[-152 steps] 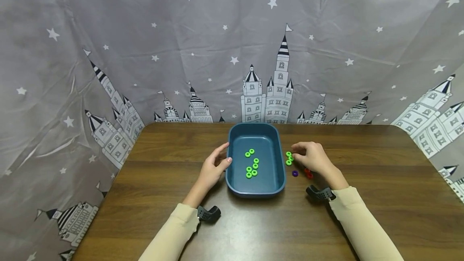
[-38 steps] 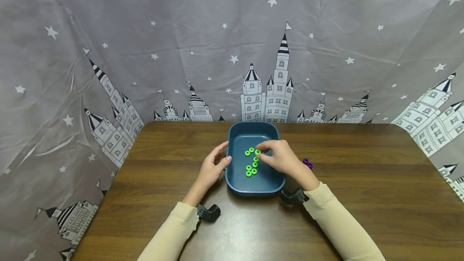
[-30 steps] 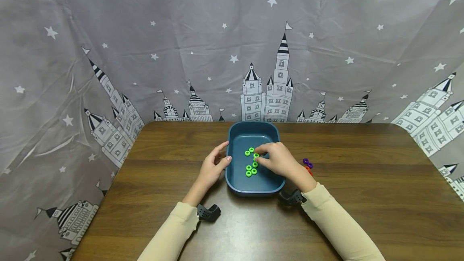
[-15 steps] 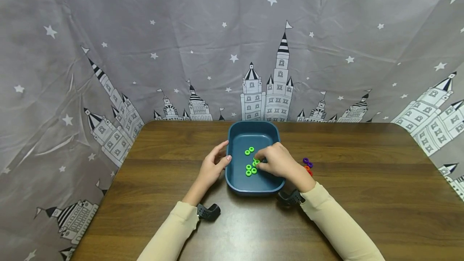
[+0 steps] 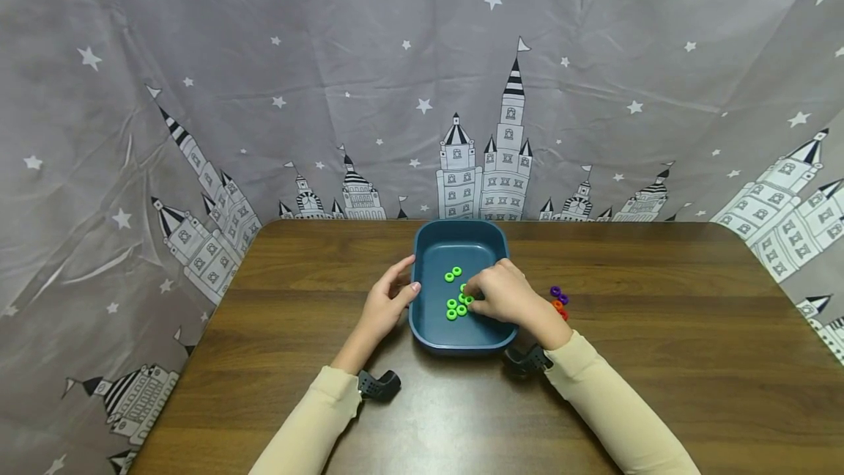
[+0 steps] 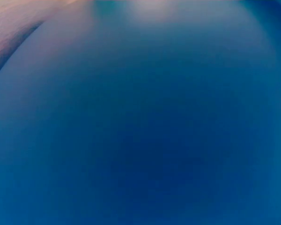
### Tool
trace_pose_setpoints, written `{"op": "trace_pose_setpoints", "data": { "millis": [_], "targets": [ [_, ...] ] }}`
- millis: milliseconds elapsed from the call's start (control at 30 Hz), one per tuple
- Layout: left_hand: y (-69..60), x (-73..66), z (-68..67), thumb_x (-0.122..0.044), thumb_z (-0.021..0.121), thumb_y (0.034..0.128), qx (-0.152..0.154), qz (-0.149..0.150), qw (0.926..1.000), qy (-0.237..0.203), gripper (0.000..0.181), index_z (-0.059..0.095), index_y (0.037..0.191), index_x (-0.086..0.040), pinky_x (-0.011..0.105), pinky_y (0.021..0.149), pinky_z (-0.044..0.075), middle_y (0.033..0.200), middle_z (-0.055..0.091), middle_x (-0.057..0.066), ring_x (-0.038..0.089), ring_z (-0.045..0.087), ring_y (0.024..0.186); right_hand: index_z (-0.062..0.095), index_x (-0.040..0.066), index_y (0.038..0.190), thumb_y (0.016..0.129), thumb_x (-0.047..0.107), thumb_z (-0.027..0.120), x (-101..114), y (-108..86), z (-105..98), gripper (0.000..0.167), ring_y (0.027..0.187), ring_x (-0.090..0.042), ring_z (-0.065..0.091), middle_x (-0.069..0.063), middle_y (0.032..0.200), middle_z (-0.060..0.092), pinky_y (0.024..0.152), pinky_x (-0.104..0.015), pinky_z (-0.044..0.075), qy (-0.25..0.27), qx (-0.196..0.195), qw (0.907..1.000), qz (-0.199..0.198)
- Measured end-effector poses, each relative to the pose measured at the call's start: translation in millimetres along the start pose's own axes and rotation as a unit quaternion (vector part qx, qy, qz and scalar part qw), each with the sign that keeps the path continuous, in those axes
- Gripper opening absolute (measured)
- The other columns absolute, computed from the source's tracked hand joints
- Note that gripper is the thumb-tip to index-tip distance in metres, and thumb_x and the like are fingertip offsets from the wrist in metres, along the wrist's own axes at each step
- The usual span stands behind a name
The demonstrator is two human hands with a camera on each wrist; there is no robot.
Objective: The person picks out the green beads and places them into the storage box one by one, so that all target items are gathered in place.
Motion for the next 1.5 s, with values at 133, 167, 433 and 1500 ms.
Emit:
{"op": "trace_pose_setpoints", "data": {
  "millis": [133,167,433,1500],
  "targets": [
    [-0.1,0.5,-0.7,-0.013,0.064,0.0998,-0.001,0.000,1.0000,0.002,0.051,0.051,0.149,-0.010,0.024,0.076,0.057,0.128,0.066,0.028,0.031,0.068,0.100,0.082,0.018,0.090,0.079,0.021,0.083,0.8,0.9,1.1,0.012,0.081,-0.012,0.070,0.008,0.084,0.079,0.074,-0.034,0.042,-0.005,0.011,0.9999,0.002],
    [0.3,0.9,-0.8,-0.013,0.064,0.0997,-0.001,0.001,1.0000,0.002,0.051,0.051,0.149,-0.010,0.024,0.076,0.056,0.128,0.066,0.028,0.030,0.068,0.100,0.082,0.018,0.090,0.078,0.020,0.083,0.9,0.8,1.5,0.012,0.082,-0.012,0.071,0.008,0.084,0.079,0.074,-0.035,0.042,-0.007,0.015,0.9999,0.004],
    [0.9,1.9,-0.2,-0.013,0.064,0.0994,0.000,-0.001,1.0000,0.006,0.052,0.051,0.150,-0.011,0.024,0.075,0.056,0.128,0.065,0.028,0.033,0.068,0.101,0.082,0.018,0.089,0.079,0.021,0.084,0.0,0.5,3.8,0.011,0.081,-0.013,0.071,0.008,0.083,0.079,0.075,-0.035,0.042,-0.021,0.015,0.9995,0.016],
    [0.1,0.7,0.5,-0.011,0.063,0.0993,0.006,0.001,0.9999,-0.015,0.052,0.050,0.150,-0.008,0.024,0.077,0.058,0.132,0.063,0.029,0.038,0.067,0.108,0.078,-0.001,0.105,0.090,0.009,0.075,-54.2,-31.7,-51.8,0.019,0.102,-0.034,0.073,-0.015,0.104,0.079,0.087,-0.052,0.058,0.163,-0.181,0.9655,0.092]
  ]
}}
Point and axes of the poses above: each hand's wrist, its own y-axis towards the middle knuckle, its own z-axis out of the palm, x = y × z, the point moved 7 cm from there along y, towards the middle knuckle
